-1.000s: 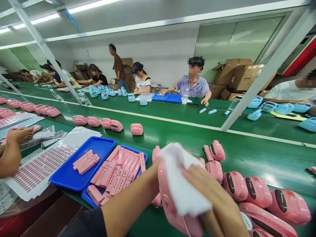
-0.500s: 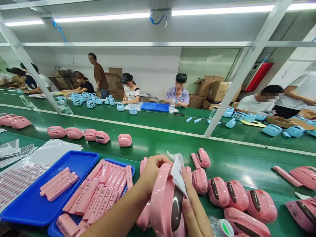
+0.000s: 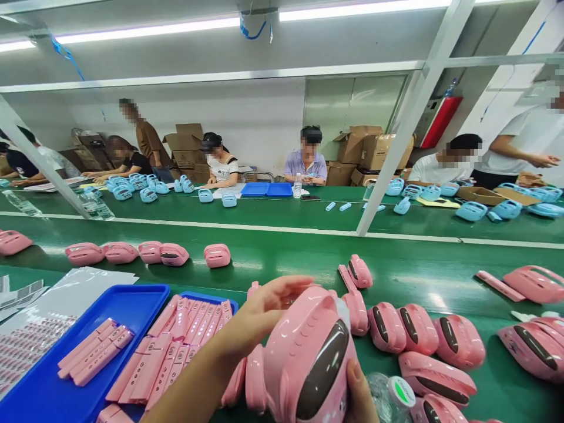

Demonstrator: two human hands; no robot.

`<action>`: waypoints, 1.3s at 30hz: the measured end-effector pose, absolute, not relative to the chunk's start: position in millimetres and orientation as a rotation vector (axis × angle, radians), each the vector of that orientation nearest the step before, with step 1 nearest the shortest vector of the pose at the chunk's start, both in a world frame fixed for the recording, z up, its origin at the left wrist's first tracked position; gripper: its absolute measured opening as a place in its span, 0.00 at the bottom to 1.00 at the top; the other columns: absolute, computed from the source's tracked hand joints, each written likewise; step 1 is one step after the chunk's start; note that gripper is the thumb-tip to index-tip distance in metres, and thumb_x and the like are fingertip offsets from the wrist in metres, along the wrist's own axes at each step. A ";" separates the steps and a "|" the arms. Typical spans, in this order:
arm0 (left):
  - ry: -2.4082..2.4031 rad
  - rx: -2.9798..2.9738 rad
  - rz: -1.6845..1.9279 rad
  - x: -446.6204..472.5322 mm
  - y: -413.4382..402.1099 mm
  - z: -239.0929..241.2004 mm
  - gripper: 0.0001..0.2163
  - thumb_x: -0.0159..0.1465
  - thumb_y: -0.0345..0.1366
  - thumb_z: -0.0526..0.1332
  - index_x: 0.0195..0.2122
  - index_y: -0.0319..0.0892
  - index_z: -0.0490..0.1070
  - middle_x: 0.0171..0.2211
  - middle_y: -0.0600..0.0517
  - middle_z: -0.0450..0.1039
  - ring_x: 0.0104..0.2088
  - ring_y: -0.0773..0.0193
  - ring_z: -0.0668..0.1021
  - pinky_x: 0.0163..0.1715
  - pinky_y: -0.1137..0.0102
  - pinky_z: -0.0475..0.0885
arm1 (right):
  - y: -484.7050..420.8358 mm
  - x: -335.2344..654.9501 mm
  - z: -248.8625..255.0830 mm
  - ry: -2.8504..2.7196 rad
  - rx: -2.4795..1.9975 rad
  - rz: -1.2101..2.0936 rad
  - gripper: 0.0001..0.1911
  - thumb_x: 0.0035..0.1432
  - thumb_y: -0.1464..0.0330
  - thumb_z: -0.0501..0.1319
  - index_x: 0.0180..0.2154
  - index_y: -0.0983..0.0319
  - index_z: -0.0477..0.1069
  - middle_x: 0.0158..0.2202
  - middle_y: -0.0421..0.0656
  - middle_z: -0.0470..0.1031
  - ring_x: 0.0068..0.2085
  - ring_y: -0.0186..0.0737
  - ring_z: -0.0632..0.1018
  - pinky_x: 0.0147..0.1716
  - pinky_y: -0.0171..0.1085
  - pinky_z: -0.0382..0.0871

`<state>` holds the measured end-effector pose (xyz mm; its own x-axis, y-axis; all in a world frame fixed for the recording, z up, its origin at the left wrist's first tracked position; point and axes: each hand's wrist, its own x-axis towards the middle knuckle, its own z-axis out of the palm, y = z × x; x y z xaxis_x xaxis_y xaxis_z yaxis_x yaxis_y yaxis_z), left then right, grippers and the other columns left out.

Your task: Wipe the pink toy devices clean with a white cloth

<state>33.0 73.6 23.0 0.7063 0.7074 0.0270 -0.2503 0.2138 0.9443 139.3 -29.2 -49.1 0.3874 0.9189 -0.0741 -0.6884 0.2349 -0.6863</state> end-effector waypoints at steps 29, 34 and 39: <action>0.718 0.970 1.053 45.2 11.9 20.0 0.19 0.55 0.48 0.65 0.43 0.42 0.78 0.41 0.47 0.79 0.43 0.52 0.78 0.44 0.66 0.72 | -35.0 177.5 -21.4 -1.654 -1.169 -0.061 0.24 0.67 0.70 0.49 0.63 0.58 0.52 0.63 0.40 0.54 0.62 0.43 0.57 0.62 0.41 0.52; 0.599 1.012 0.984 45.7 13.2 21.0 0.16 0.61 0.45 0.60 0.47 0.45 0.75 0.47 0.48 0.77 0.49 0.52 0.75 0.50 0.63 0.69 | -38.1 175.2 -28.5 -1.495 -1.247 0.112 0.22 0.68 0.68 0.47 0.62 0.58 0.54 0.64 0.42 0.52 0.63 0.42 0.56 0.61 0.38 0.54; 0.666 0.873 0.932 48.0 15.7 15.8 0.14 0.59 0.42 0.63 0.45 0.45 0.76 0.44 0.49 0.78 0.47 0.56 0.76 0.50 0.66 0.68 | -31.2 186.3 -26.0 -1.566 -1.135 0.117 0.19 0.66 0.72 0.49 0.56 0.56 0.63 0.58 0.40 0.64 0.59 0.41 0.64 0.61 0.41 0.56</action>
